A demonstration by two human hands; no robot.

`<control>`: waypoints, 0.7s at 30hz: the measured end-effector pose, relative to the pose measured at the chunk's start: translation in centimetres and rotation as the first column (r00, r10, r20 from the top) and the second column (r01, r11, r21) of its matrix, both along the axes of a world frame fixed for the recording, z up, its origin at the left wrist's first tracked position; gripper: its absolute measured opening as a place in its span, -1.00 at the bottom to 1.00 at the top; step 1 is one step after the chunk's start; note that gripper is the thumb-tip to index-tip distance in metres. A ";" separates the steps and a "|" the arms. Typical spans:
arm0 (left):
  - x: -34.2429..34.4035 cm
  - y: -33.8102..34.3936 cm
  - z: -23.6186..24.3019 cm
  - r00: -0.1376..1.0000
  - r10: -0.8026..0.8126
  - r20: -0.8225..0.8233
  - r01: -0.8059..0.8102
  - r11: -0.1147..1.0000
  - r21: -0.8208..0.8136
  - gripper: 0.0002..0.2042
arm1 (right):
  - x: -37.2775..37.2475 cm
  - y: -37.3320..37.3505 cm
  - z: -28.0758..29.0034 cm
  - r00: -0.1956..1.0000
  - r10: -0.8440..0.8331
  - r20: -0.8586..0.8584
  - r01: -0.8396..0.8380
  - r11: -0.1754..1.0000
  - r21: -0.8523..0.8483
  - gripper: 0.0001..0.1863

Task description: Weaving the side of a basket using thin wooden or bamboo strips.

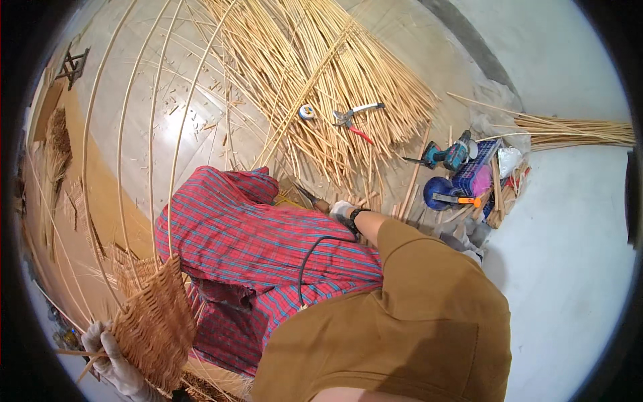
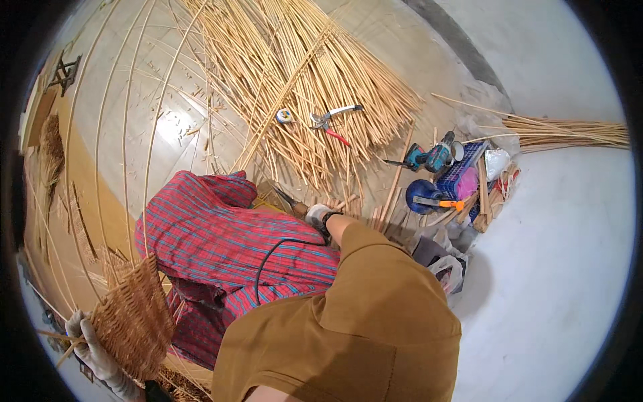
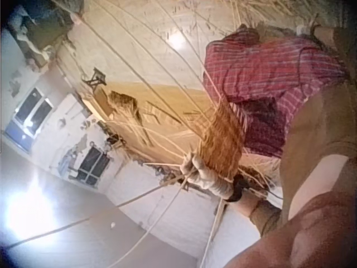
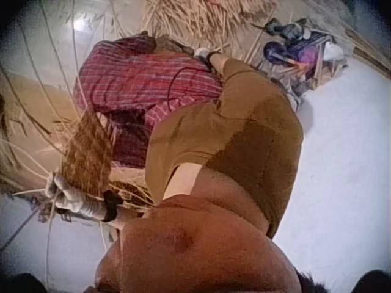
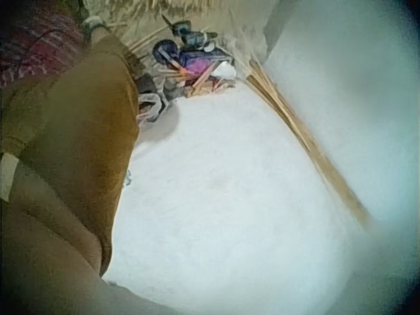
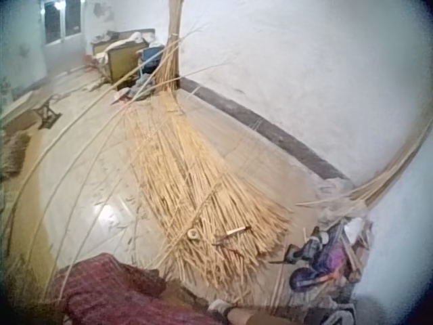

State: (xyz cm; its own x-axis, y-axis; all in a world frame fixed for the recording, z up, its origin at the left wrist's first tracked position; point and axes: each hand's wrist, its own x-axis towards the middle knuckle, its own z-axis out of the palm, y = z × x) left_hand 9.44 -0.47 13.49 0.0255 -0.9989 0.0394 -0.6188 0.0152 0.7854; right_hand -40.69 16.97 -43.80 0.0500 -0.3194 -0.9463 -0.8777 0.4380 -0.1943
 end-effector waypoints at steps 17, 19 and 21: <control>-2.7 -0.3 0.4 0.996 -0.041 -0.078 0.041 0.999 -0.001 -0.88 | -3.5 -18.1 30.3 0.719 0.100 0.688 0.440 0.700 -0.563 -0.53; -4.0 -0.1 0.9 0.993 0.008 -0.115 -0.017 0.997 -0.070 -0.88 | -1.2 -21.0 35.5 0.527 0.225 0.820 0.571 0.620 -0.537 -0.63; -5.1 -0.1 1.4 0.991 0.044 -0.130 -0.041 0.999 0.023 -0.87 | 1.6 -22.2 39.6 0.397 0.248 0.884 0.666 0.585 -0.463 -0.68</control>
